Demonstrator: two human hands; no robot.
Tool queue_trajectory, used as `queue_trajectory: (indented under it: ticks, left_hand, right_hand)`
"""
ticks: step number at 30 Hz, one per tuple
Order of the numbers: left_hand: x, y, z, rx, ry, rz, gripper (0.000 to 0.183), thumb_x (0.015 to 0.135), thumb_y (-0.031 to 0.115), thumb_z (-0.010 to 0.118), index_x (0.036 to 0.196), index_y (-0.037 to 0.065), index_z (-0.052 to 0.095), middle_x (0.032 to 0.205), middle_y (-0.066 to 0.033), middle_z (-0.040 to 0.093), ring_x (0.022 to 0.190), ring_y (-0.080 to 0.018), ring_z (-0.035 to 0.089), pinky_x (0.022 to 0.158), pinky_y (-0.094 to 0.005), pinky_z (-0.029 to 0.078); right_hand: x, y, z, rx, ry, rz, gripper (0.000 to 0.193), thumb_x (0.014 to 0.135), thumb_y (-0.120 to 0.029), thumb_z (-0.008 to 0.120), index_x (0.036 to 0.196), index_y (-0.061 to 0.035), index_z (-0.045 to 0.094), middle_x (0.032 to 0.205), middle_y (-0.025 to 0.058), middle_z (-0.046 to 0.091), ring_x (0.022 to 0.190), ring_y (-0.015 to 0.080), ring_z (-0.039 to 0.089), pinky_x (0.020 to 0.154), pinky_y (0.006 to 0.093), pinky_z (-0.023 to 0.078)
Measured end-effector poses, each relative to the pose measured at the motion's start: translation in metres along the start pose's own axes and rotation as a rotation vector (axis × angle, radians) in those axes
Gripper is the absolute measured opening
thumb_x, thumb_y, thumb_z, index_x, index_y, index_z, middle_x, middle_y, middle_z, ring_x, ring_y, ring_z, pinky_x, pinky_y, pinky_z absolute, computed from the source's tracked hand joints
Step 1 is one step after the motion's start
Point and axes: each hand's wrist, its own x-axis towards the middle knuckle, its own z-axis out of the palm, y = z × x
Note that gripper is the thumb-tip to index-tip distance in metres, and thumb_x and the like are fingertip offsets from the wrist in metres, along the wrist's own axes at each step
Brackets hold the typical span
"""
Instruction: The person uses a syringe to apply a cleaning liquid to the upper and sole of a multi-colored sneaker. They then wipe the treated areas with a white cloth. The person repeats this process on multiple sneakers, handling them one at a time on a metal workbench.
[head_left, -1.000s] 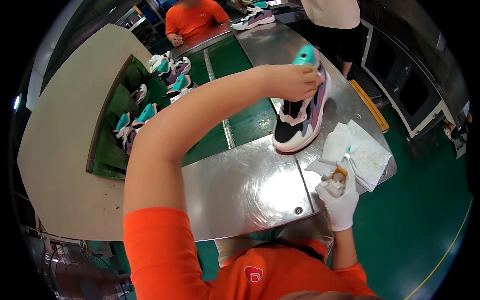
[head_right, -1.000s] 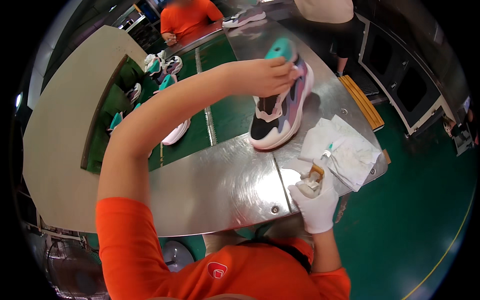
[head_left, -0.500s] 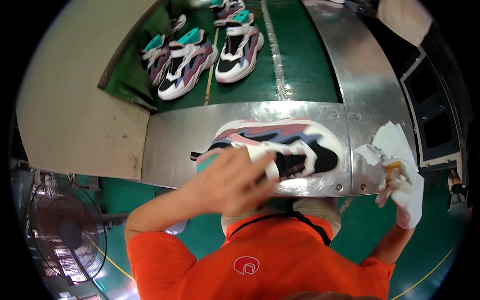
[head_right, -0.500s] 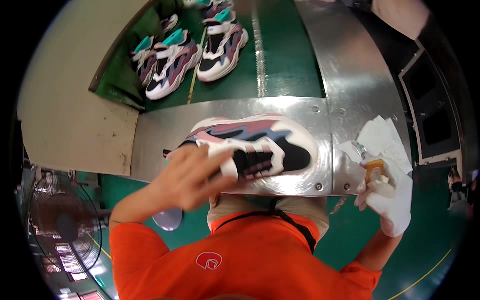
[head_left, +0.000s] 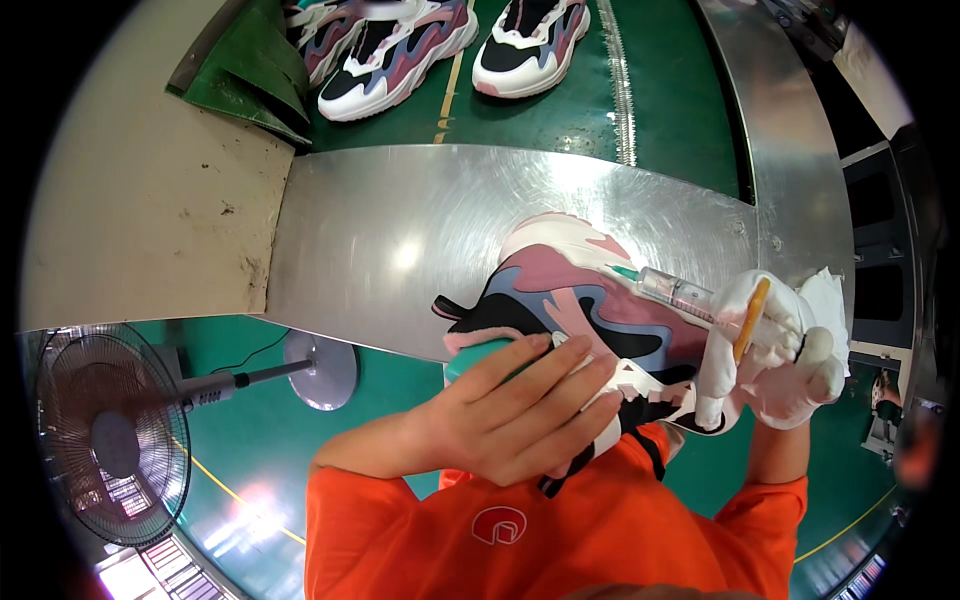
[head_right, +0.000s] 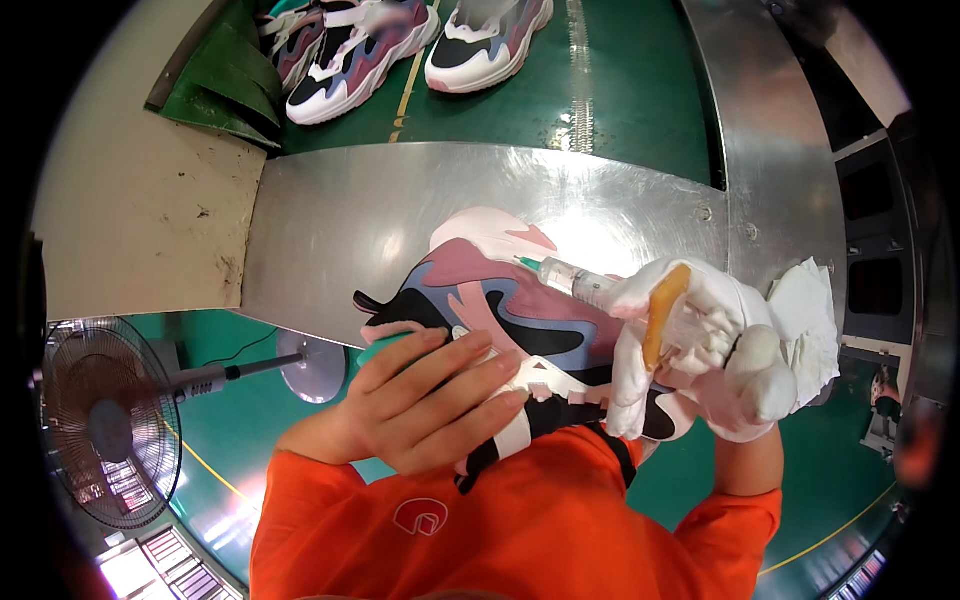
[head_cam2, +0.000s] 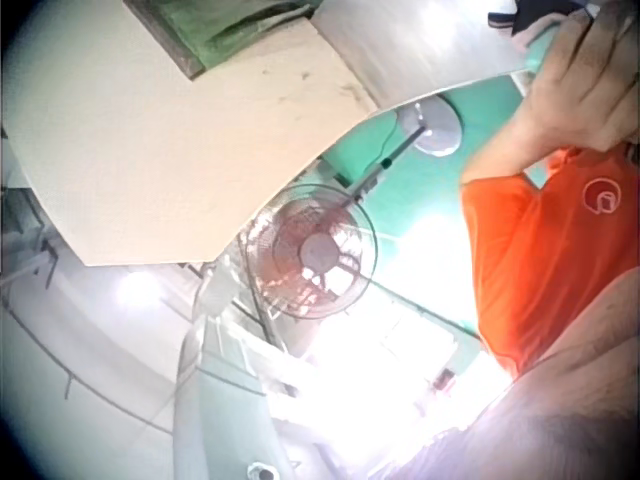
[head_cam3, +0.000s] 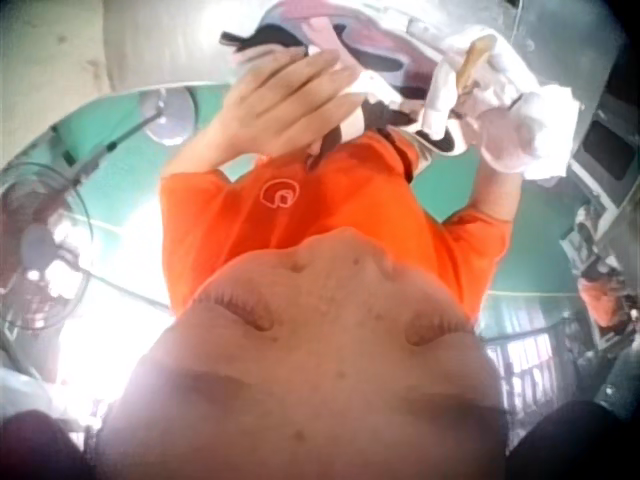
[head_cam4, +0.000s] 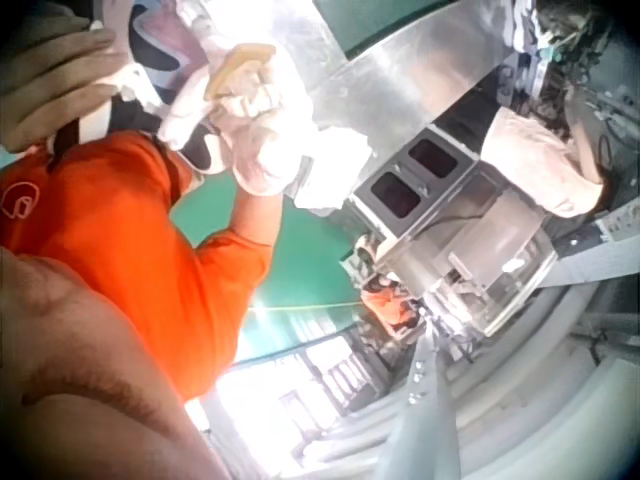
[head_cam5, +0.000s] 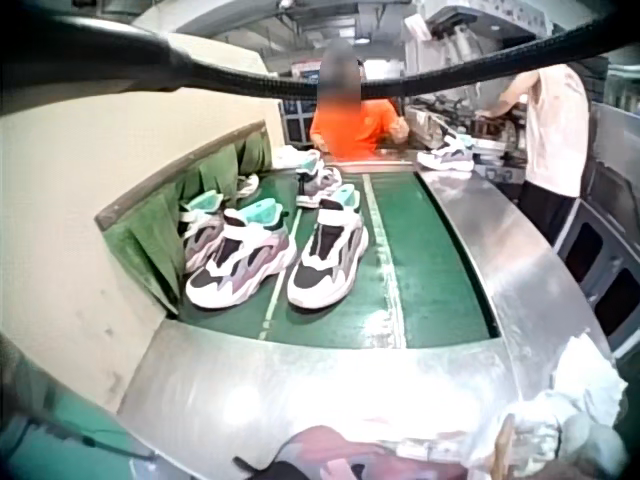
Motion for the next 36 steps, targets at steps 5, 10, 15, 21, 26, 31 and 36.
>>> queue_trajectory:
  ticks: [5, 10, 15, 21, 26, 31, 36]
  left_hand:
    - [-0.004, 0.0, 0.001, -0.016, 0.009, -0.017, 0.019, 0.086, 0.016, 0.06, 0.104, 0.016, 0.063, 0.109, -0.0028, 0.069, 0.103, -0.019, 0.065, 0.09, -0.032, 0.046]
    - [-0.006, 0.002, 0.001, -0.009, -0.024, -0.019, 0.017, 0.086, 0.017, 0.06, 0.102, 0.018, 0.065, 0.11, -0.0021, 0.068, 0.105, -0.0194, 0.064, 0.09, -0.0318, 0.045]
    - [-0.011, 0.007, -0.001, 0.011, -0.067, -0.05, 0.016, 0.085, 0.018, 0.061, 0.1, 0.019, 0.067, 0.111, -0.0015, 0.068, 0.106, -0.0179, 0.062, 0.093, -0.0329, 0.042]
    - [-0.011, 0.009, 0.003, 0.023, -0.019, -0.041, 0.015, 0.085, 0.015, 0.061, 0.099, 0.016, 0.068, 0.108, -0.0027, 0.07, 0.103, -0.0172, 0.063, 0.084, -0.03, 0.041]
    - [-0.013, 0.009, 0.005, 0.012, -0.009, -0.036, 0.016, 0.084, 0.013, 0.064, 0.1, 0.014, 0.066, 0.108, -0.0034, 0.07, 0.102, -0.017, 0.063, 0.079, -0.0279, 0.04]
    - [-0.012, 0.011, 0.006, 0.007, -0.011, -0.062, 0.018, 0.083, 0.012, 0.067, 0.1, 0.014, 0.065, 0.106, -0.0026, 0.07, 0.1, -0.017, 0.063, 0.079, -0.0278, 0.04]
    - [-0.008, 0.013, 0.003, 0.004, -0.049, -0.082, 0.021, 0.08, 0.01, 0.069, 0.1, 0.014, 0.064, 0.104, -0.0021, 0.071, 0.098, -0.0171, 0.063, 0.078, -0.0276, 0.04]
  right_hand:
    - [0.012, -0.001, 0.01, -0.044, 0.066, 0.129, 0.093, 0.074, -0.065, 0.065, 0.114, 0.018, 0.048, 0.074, 0.0253, 0.062, 0.056, 0.0282, 0.064, 0.054, 0.0352, 0.056]
    - [0.014, -0.005, 0.009, -0.001, 0.076, 0.208, 0.082, 0.073, -0.05, 0.065, 0.114, 0.019, 0.048, 0.074, 0.0252, 0.061, 0.057, 0.0301, 0.064, 0.052, 0.035, 0.055]
    - [0.009, -0.013, 0.006, 0.051, 0.095, 0.277, 0.071, 0.072, -0.035, 0.065, 0.115, 0.0199, 0.049, 0.075, 0.0251, 0.06, 0.058, 0.032, 0.064, 0.05, 0.0347, 0.054]
    - [0.003, -0.032, 0.011, 0.025, 0.072, 0.317, 0.072, 0.076, -0.037, 0.068, 0.115, 0.021, 0.049, 0.075, 0.0261, 0.06, 0.059, 0.0337, 0.064, 0.046, 0.0361, 0.053]
    - [-0.005, -0.029, 0.007, -0.046, 0.019, 0.224, 0.081, 0.076, -0.047, 0.071, 0.113, 0.021, 0.049, 0.077, 0.0261, 0.06, 0.058, 0.032, 0.064, 0.046, 0.0354, 0.053]
    - [-0.014, -0.029, 0.003, -0.056, 0.062, 0.246, 0.082, 0.075, -0.048, 0.072, 0.115, 0.0197, 0.048, 0.084, 0.0252, 0.06, 0.064, 0.0303, 0.064, 0.052, 0.0343, 0.053]
    - [-0.027, -0.032, -0.002, -0.06, 0.116, 0.25, 0.082, 0.074, -0.048, 0.072, 0.117, 0.0184, 0.048, 0.091, 0.0244, 0.06, 0.07, 0.0286, 0.064, 0.058, 0.0333, 0.053]
